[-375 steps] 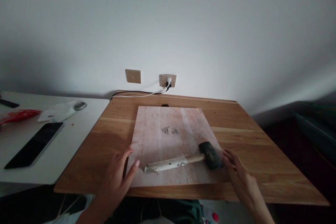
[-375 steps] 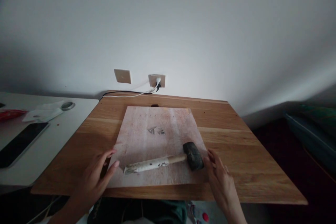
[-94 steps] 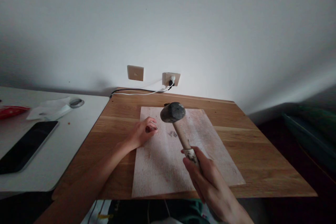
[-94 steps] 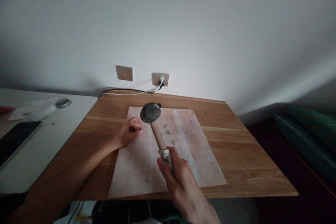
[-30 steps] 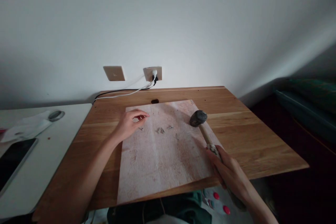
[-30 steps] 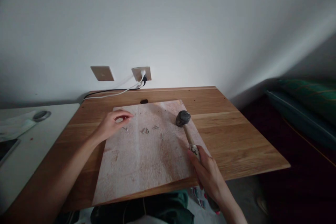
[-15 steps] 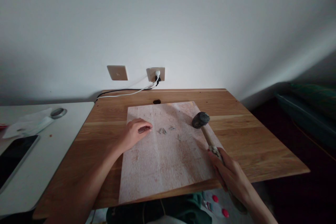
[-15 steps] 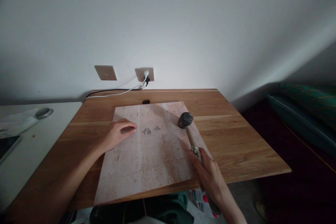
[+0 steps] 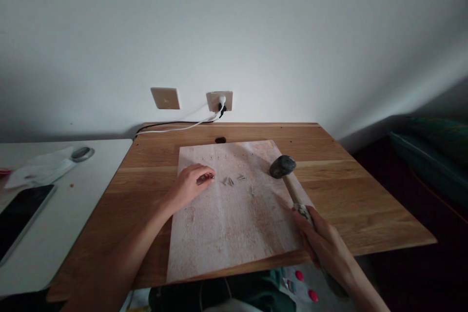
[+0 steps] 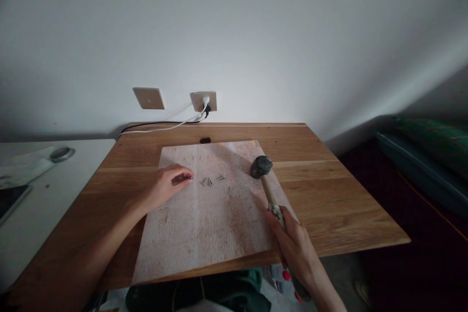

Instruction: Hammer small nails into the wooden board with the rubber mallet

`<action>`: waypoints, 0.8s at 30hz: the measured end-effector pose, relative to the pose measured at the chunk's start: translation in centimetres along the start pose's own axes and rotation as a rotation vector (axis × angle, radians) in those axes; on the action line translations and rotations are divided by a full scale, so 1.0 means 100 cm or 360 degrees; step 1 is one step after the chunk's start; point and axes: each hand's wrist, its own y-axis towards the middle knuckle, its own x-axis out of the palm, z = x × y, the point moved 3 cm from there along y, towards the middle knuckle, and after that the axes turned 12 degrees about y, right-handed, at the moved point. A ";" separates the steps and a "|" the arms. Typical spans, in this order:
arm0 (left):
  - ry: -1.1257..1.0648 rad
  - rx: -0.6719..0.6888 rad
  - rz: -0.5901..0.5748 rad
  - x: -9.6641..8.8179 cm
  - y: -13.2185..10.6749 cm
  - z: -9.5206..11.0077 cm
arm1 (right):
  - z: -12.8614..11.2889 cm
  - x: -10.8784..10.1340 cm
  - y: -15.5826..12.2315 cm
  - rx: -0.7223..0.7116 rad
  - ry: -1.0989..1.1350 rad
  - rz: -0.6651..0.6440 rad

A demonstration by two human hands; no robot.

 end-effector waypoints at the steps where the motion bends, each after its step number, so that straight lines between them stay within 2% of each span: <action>1: -0.0006 -0.0002 -0.0001 0.000 0.000 0.000 | 0.000 0.000 0.000 -0.0004 -0.0007 -0.0007; 10: 0.0008 0.0078 0.0026 -0.002 0.002 0.002 | -0.007 0.001 -0.003 0.0047 0.0053 -0.0023; 24: -0.0107 -0.0003 0.0052 0.005 0.000 -0.004 | -0.005 -0.001 -0.001 0.0040 0.0020 -0.0033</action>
